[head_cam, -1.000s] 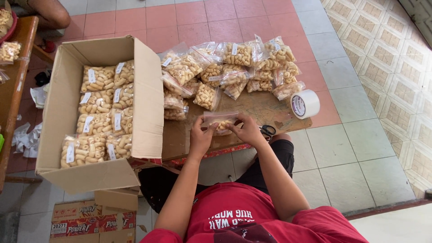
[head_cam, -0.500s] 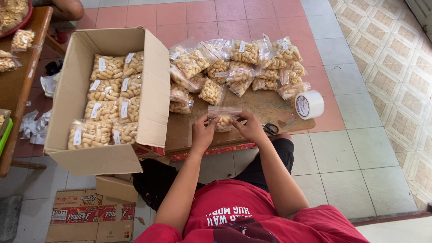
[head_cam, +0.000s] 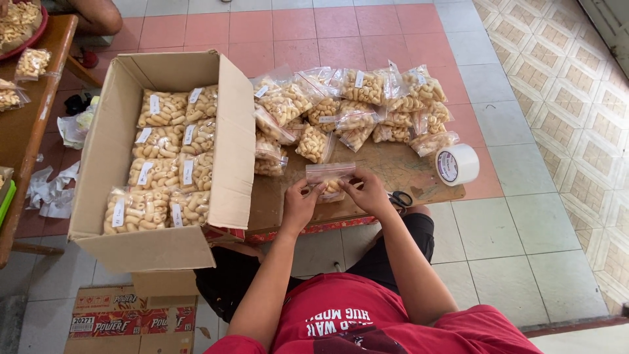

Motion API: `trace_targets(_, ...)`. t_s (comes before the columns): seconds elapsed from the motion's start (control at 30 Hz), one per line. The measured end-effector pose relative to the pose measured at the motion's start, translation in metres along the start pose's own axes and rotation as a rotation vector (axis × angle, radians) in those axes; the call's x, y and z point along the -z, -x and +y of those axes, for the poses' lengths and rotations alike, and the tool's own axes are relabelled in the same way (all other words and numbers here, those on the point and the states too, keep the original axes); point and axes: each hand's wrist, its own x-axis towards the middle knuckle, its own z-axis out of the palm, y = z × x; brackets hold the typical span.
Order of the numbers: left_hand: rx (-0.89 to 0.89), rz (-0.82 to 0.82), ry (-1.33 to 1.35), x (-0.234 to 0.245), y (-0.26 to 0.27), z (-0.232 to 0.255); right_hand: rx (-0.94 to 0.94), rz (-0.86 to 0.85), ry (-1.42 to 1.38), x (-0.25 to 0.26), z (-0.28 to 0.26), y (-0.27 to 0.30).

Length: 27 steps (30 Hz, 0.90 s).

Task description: Packing small plastic bags of snacks into a cardboard box while inspecting them.

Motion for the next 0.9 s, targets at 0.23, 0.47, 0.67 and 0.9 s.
trace_targets(0.23,-0.083,0.05,0.124,0.004,-0.001,0.007,0.024,0.073,-0.049,-0.005,0.0,-0.002)
trace_targets(0.47,0.051,-0.067,0.045,0.012,-0.01,-0.001,0.064,-0.017,-0.026,-0.011,0.002,-0.007)
trace_targets(0.67,0.039,-0.059,0.006,-0.002,-0.031,-0.027,0.123,-0.029,-0.034,-0.004,-0.003,-0.02)
trace_targets(0.9,-0.122,-0.008,0.173,0.002,-0.024,0.029,0.175,0.058,-0.27,-0.003,-0.038,-0.019)
